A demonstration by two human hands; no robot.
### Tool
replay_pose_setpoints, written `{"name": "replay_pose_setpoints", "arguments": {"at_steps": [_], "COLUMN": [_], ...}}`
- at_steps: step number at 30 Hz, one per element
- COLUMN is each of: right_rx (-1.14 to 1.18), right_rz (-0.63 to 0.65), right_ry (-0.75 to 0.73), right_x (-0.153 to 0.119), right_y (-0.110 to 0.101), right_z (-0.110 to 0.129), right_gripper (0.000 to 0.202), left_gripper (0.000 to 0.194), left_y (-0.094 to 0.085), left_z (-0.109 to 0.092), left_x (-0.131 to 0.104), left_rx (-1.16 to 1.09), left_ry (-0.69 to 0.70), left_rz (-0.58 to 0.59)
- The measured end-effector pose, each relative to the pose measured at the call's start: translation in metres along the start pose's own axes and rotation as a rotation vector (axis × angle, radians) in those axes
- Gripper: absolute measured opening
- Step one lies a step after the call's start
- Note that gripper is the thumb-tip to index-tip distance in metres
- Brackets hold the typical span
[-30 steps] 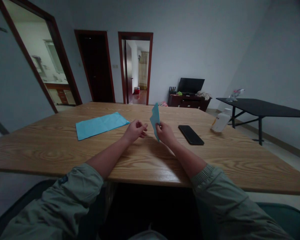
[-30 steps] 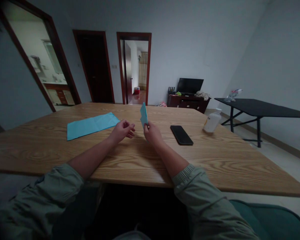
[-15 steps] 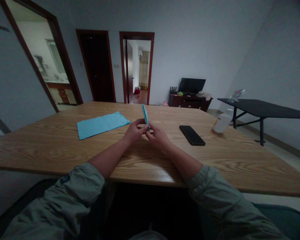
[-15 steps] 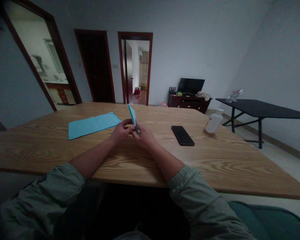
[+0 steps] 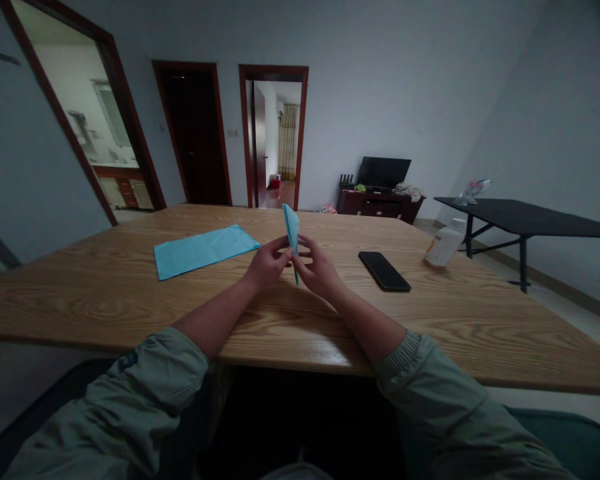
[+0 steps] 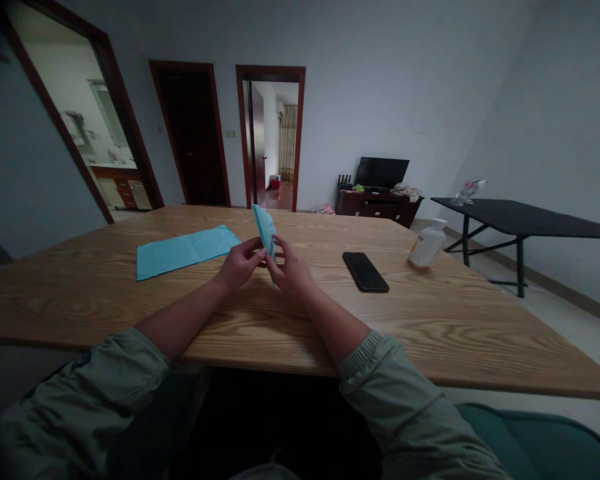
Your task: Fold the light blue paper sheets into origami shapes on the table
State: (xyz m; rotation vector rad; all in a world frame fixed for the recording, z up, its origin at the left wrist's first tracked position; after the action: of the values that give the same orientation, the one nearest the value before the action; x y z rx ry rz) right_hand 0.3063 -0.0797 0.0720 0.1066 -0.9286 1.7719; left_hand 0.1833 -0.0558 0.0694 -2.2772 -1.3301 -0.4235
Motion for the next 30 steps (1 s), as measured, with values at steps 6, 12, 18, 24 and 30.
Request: {"name": "replay_pose_setpoints", "arguments": {"at_steps": [6,12,18,24,30], "right_rx": [-0.019,-0.221,-0.380,-0.386,-0.479], "right_rz": [-0.016,-0.046,-0.110,-0.161,-0.202], "right_ry": [0.038,0.033,0.003,0.042,0.124], "right_x": [0.001,0.003,0.005,0.007,0.006], "right_y": [-0.001,0.000,0.004,0.000,-0.020], "right_z": [-0.004,-0.006,-0.002,0.002,-0.003], "right_gripper": [0.058,0.060,0.056,0.052,0.048], "left_gripper": [0.048,0.040,0.036,0.033,0.041], "left_y": [-0.004,-0.010,-0.009,-0.007,-0.012], "left_z": [0.000,-0.004,-0.006,-0.007,-0.012], "left_x": [0.000,-0.001,0.000,0.001,-0.002], "left_rx": [0.012,0.346,0.485,0.553,0.602], "left_ry": [-0.011,0.011,0.053,0.111,0.126], "left_rz": [-0.038,-0.162,-0.224,-0.205,-0.224]}}
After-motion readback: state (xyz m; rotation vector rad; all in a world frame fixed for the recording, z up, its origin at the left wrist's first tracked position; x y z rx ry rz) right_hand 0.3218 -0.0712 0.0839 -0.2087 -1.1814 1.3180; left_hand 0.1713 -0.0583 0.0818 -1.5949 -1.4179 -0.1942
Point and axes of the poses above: each hand's wrist, its own x-axis towards the middle knuckle, its own y-axis out of the palm, z = x × y, the point moved 6 cm from there along x, towards the middle knuckle, and after that the axes turned 14 degrees about z, right-handed, at the moved point
